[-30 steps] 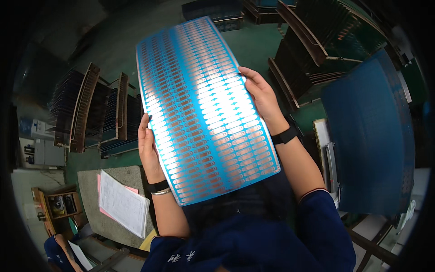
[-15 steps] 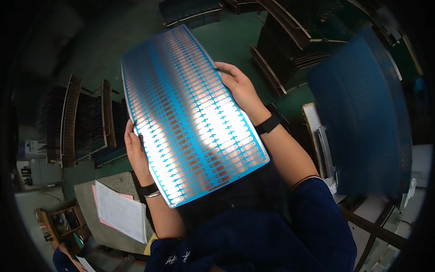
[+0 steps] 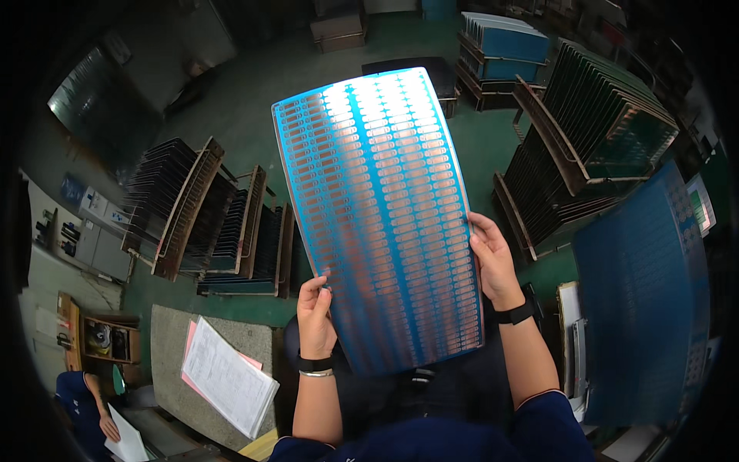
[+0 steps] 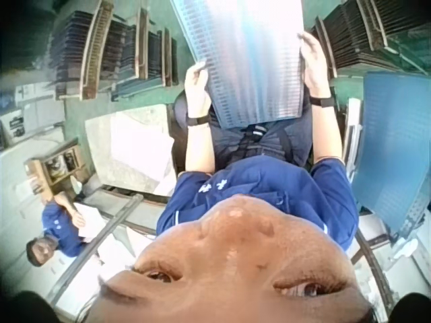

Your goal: The recorder is inspecting blue circuit board sheets, sorting them into a rack, and filling out a production log.

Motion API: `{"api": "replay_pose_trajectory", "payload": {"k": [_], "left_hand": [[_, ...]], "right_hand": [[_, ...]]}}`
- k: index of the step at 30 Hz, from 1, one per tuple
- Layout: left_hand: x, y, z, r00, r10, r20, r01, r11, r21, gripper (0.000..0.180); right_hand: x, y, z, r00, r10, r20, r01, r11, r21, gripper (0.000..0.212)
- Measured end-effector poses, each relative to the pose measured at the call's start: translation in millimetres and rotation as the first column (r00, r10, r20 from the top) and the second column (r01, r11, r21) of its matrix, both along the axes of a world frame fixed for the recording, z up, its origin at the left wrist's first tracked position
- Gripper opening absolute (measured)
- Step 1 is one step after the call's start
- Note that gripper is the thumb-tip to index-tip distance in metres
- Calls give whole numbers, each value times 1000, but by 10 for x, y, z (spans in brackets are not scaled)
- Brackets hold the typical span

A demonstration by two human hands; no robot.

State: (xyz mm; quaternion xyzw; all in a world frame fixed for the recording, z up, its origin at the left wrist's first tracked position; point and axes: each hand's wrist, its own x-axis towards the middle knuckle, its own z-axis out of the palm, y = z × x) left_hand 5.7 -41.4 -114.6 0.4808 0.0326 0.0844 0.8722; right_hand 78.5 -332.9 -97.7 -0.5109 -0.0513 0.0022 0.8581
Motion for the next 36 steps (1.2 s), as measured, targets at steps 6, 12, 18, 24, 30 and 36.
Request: {"api": "replay_pose_trajectory", "payload": {"k": [6,12,18,24,30,36], "left_hand": [[152,58,-239,995,98,-22,-100,991,-87,17],[365,456,152,992,-47,-114,80,950,302,41],[174,1765,1359,960,220,170,-185,46,982,25],[-440,2329,1457,854,156,-497,488,90,868,25],[-2655,1254,-220,-300,-760,-577,920,-72,-384,24],[-3209,843,-219,-322,-781,-534,734,150,-662,22]], "right_hand": [[-126,117,159,998,59,-12,-59,997,46,47],[-304,66,52,985,52,-164,-112,918,-380,37],[60,-57,12,987,-125,104,163,727,-667,25],[303,273,-441,999,-18,36,39,679,-734,23],[380,974,-1130,1000,-19,6,16,594,-805,32],[368,1127,-1708,999,32,-14,-29,561,-827,31]]}}
